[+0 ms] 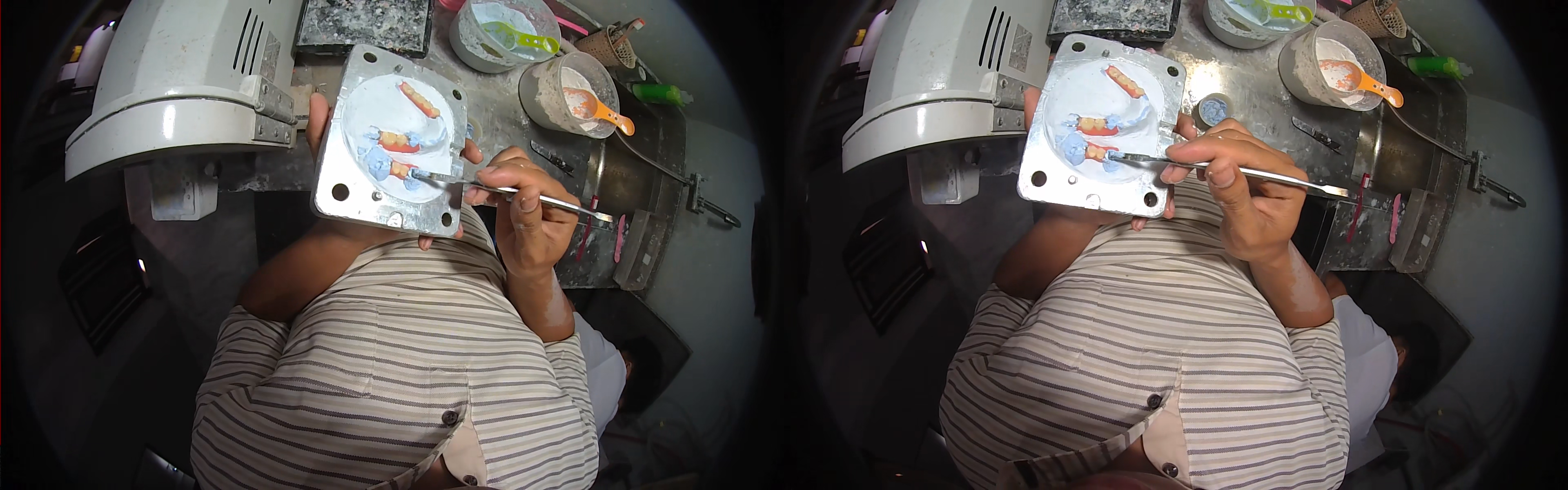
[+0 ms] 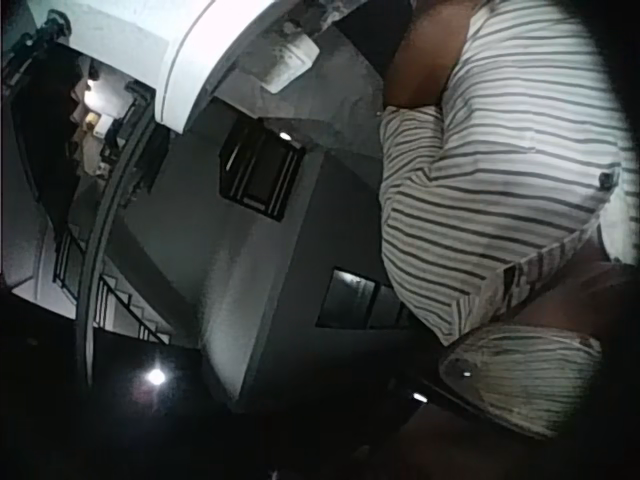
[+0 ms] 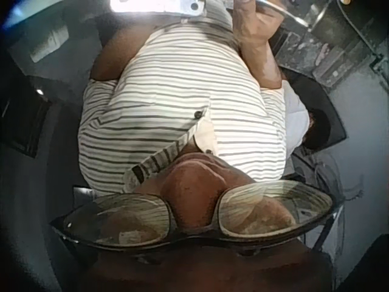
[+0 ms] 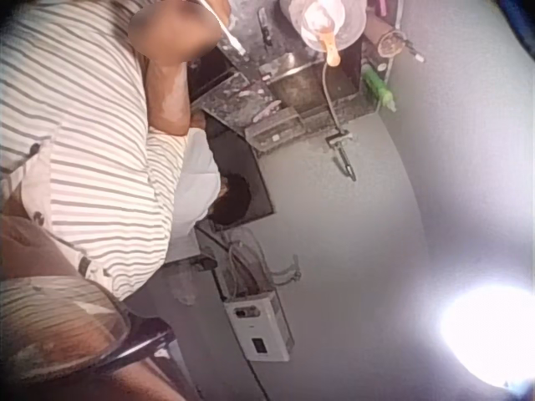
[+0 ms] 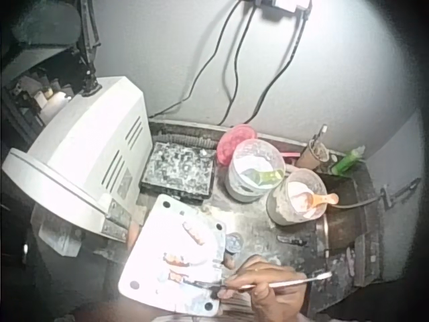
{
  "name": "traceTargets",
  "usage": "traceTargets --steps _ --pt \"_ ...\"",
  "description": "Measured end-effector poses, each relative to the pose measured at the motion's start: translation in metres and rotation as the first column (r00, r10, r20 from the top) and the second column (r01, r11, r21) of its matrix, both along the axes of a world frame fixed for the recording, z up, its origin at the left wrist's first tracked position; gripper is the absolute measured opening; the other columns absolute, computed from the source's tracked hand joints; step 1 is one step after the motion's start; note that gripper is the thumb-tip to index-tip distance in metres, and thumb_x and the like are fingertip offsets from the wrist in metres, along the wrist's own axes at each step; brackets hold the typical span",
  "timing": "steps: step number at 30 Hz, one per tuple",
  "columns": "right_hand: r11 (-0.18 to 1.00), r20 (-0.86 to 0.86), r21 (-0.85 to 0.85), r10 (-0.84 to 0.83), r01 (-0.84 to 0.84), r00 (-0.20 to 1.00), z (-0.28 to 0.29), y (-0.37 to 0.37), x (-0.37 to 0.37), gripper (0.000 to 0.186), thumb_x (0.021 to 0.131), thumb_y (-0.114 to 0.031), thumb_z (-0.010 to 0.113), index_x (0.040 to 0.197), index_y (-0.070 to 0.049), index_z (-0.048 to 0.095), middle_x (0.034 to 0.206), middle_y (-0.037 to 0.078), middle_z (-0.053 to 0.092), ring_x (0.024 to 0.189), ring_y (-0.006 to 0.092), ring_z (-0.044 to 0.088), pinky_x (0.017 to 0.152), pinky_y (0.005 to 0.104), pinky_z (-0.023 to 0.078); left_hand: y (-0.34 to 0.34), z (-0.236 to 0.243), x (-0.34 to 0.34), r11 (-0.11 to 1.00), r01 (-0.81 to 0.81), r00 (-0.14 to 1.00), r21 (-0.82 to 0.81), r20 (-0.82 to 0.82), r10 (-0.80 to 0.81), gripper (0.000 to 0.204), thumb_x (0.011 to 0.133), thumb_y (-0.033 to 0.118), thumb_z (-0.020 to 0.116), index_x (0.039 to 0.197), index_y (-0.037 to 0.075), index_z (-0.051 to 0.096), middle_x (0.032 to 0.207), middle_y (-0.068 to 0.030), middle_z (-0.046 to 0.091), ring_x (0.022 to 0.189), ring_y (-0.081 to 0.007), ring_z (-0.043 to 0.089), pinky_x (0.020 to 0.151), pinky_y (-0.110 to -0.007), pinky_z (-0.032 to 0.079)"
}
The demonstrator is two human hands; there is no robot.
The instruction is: The person works on a dental mold, applying material around denture teeth with a metal tool and smoothing the surface with fingers.
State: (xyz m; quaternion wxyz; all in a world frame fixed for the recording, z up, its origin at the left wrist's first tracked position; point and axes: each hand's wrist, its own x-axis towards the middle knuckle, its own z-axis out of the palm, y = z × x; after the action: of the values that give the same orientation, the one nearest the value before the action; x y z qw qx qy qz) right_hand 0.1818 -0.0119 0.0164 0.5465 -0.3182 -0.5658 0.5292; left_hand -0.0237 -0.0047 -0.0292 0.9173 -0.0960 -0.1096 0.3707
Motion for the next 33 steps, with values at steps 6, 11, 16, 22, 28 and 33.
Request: traceTargets --steps 6,11,16,22,28,33 --pt "1.0 0.018 -0.019 -0.022 0.023 1.0 0.0 -0.002 0.008 0.038 0.105 -0.027 0.056 0.1 0.006 0.072 0.08 0.015 0.072 0.078 0.0193 0.065 0.081 0.0357 0.051 0.002 -0.001 0.0 1.0 0.003 1.0 -0.022 -0.013 -0.003 0.114 0.078 0.092 0.042 0.156 0.012 0.025 0.147 -0.041 0.031 0.111 -0.0719 0.05 0.066 -0.073 0.056" --pt "0.97 -0.171 -0.113 -0.232 0.215 0.958 -0.009 0.011 0.032 0.032 0.105 -0.022 0.056 0.099 0.007 0.07 0.088 0.013 0.071 0.079 0.0164 0.064 0.069 0.0261 0.047 0.003 -0.001 -0.003 0.999 -0.044 0.999 0.017 -0.007 0.045 0.109 0.08 0.09 0.044 0.156 0.014 0.025 0.148 -0.0415 0.028 0.106 -0.0736 0.051 0.064 -0.073 0.057" --pt "0.928 0.354 -0.142 -0.277 0.344 0.894 -0.07 0.031 0.06 0.026 0.102 -0.02 0.062 0.101 0.004 0.072 0.084 0.009 0.072 0.077 0.0102 0.061 0.071 0.0281 0.048 0.007 -0.012 -0.012 0.996 -0.064 0.997 0.066 -0.032 0.066 0.108 0.081 0.089 0.045 0.156 0.014 0.023 0.149 -0.042 0.025 0.107 -0.0739 0.051 0.065 -0.072 0.058" --pt "0.925 0.712 -0.143 -0.152 0.353 0.686 -0.138 0.035 0.058 0.024 0.095 -0.025 0.073 0.098 -0.001 0.077 0.084 0.01 0.077 0.075 0.0145 0.072 0.07 0.0286 0.053 0.012 -0.005 -0.015 0.978 -0.157 0.931 0.14 -0.31 0.194 0.121 0.077 0.09 0.05 0.152 -0.002 0.024 0.138 -0.0404 0.034 0.083 -0.0536 0.064 0.041 -0.046 0.061" --pt "0.903 0.696 -0.2 -0.142 0.381 0.704 -0.161 0.04 0.055 0.024 0.092 -0.025 0.076 0.099 -0.002 0.079 0.089 0.014 0.077 0.076 0.0183 0.074 0.072 0.0306 0.055 0.013 -0.009 -0.016 0.973 -0.189 0.905 0.131 -0.362 0.224 0.121 0.078 0.093 0.042 0.152 -0.001 0.023 0.139 -0.0414 0.032 0.08 -0.0524 0.063 0.037 -0.045 0.059" --pt "0.921 0.696 -0.172 -0.138 0.35 0.705 -0.16 0.043 0.051 0.023 0.095 -0.017 0.074 0.105 0.004 0.076 0.089 0.01 0.077 0.081 0.0118 0.07 0.074 0.0264 0.054 0.015 -0.014 -0.013 0.974 -0.197 0.936 0.113 -0.273 0.221 0.116 0.078 0.093 0.04 0.154 0.007 0.025 0.142 -0.0421 0.031 0.084 -0.0586 0.062 0.045 -0.051 0.059"
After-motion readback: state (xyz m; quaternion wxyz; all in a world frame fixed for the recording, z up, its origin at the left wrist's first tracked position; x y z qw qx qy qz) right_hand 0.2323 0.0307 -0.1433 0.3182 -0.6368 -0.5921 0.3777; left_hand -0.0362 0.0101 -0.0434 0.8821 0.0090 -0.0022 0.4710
